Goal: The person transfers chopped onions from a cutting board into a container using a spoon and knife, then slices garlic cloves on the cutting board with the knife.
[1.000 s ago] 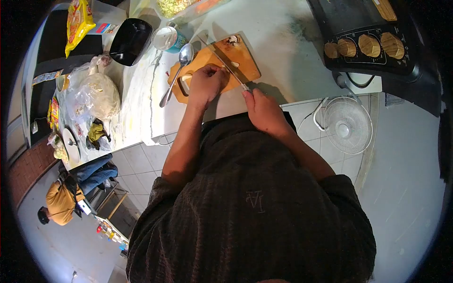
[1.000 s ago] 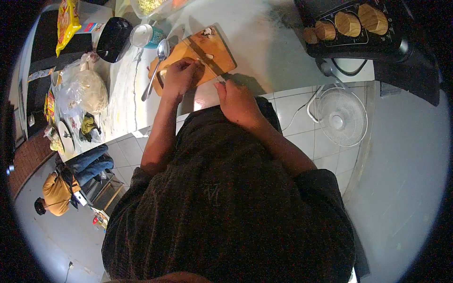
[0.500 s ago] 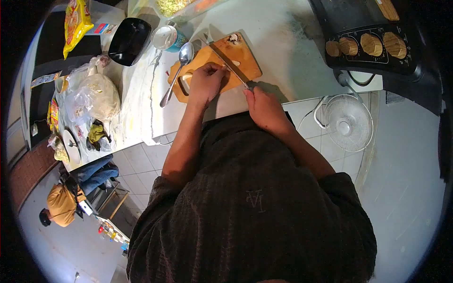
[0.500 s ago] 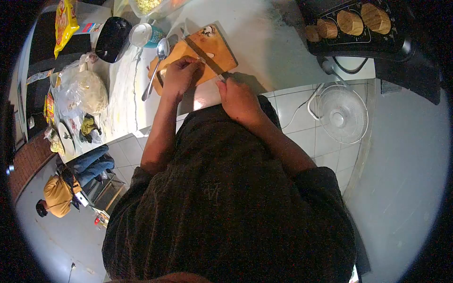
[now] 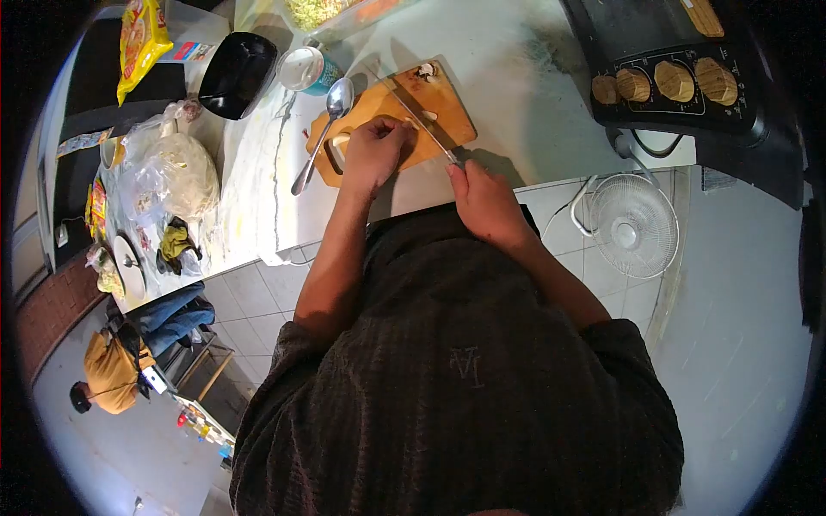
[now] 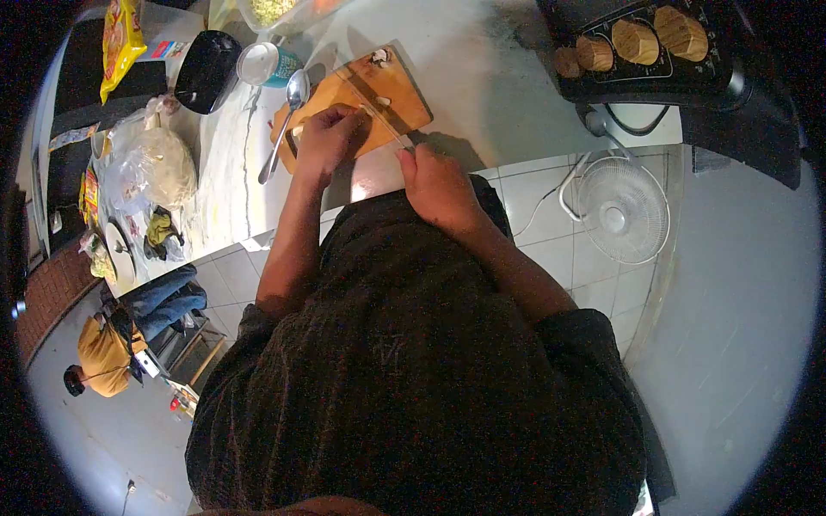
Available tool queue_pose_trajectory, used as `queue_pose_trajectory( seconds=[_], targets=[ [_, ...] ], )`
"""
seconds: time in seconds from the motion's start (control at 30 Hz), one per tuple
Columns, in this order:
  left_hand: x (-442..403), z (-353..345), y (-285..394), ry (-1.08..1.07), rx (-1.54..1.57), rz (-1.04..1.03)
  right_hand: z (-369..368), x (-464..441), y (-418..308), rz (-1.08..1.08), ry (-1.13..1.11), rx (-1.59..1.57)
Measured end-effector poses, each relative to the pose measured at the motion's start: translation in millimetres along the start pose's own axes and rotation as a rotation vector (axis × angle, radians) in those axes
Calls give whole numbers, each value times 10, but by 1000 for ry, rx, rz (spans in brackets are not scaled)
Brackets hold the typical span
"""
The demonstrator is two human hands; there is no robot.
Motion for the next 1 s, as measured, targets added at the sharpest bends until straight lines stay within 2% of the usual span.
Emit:
queue_pose_trajectory(
  seconds=[0.53, 0.73, 0.83, 0.9, 1.0],
  targets=[
    [-11, -18, -20, 22, 21, 10, -40, -47, -49, -12, -12, 17],
    [-46, -36, -111, 33, 117, 6, -56, -76, 3, -2, -9, 12],
    [-59, -9, -119, 6, -17, 4, -33, -60, 30, -24, 24, 43],
    [-81, -20, -178, 14, 80, -20, -2, -47, 53, -15, 30, 47],
    [-44, -4, -120, 16, 31, 4, -25, -42, 56, 54, 35, -14]
  ],
)
Point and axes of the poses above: each hand's wrist, its own x-axis away from the middle knuckle, its own z-axis out of the back of the hand, y = z × x, the point moved 3 cm from there along -x, towards the middle knuckle, and after that the axes turned 14 degrees about -z, right-handed, at the moved point
